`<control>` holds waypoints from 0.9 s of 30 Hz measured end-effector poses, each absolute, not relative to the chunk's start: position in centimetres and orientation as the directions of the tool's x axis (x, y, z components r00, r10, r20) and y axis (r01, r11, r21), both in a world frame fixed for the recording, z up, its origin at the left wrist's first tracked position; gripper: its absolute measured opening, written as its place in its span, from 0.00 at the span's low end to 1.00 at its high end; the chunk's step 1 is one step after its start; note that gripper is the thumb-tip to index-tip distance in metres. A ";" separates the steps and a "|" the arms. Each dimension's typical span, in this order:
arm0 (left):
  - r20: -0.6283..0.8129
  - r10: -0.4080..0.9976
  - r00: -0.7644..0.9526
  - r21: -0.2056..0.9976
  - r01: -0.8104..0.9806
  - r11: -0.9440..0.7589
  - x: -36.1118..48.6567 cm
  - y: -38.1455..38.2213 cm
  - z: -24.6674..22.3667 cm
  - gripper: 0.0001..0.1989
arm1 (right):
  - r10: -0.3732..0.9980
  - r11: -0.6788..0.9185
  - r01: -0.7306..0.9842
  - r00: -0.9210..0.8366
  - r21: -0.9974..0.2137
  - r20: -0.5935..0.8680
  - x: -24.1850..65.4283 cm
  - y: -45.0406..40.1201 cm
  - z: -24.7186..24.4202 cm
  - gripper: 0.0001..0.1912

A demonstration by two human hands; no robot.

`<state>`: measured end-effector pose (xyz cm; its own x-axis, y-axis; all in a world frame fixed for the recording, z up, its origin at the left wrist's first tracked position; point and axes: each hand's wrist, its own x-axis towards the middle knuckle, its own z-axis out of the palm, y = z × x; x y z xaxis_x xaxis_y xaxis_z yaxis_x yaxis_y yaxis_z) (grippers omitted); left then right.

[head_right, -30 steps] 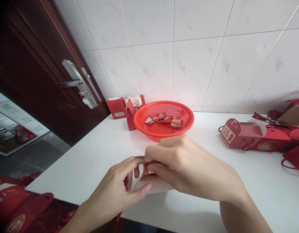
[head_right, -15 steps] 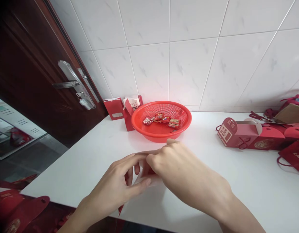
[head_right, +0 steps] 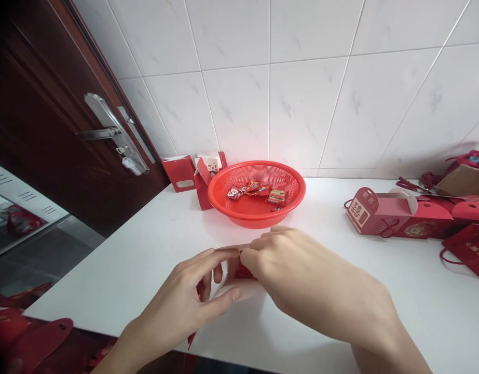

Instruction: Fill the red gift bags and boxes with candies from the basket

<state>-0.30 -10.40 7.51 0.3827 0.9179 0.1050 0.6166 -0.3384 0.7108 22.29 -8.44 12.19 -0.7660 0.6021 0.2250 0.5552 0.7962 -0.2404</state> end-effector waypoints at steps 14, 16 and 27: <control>0.049 0.861 0.507 0.740 0.561 -0.372 -1.8 -6.8 6.9 0.19 | 0.860 0.505 0.442 -0.329 -0.741 0.391 28.0 -0.5 14.5 0.17; 0.080 0.822 0.564 0.755 0.504 -0.419 -1.8 -5.9 7.0 0.16 | 0.884 0.435 0.461 -0.383 -0.773 0.268 27.5 2.8 14.1 0.18; 0.211 0.831 0.516 0.803 0.393 -0.448 -3.5 -4.2 5.0 0.11 | 0.895 0.315 0.938 -0.344 -0.143 -0.285 21.6 18.3 10.2 0.09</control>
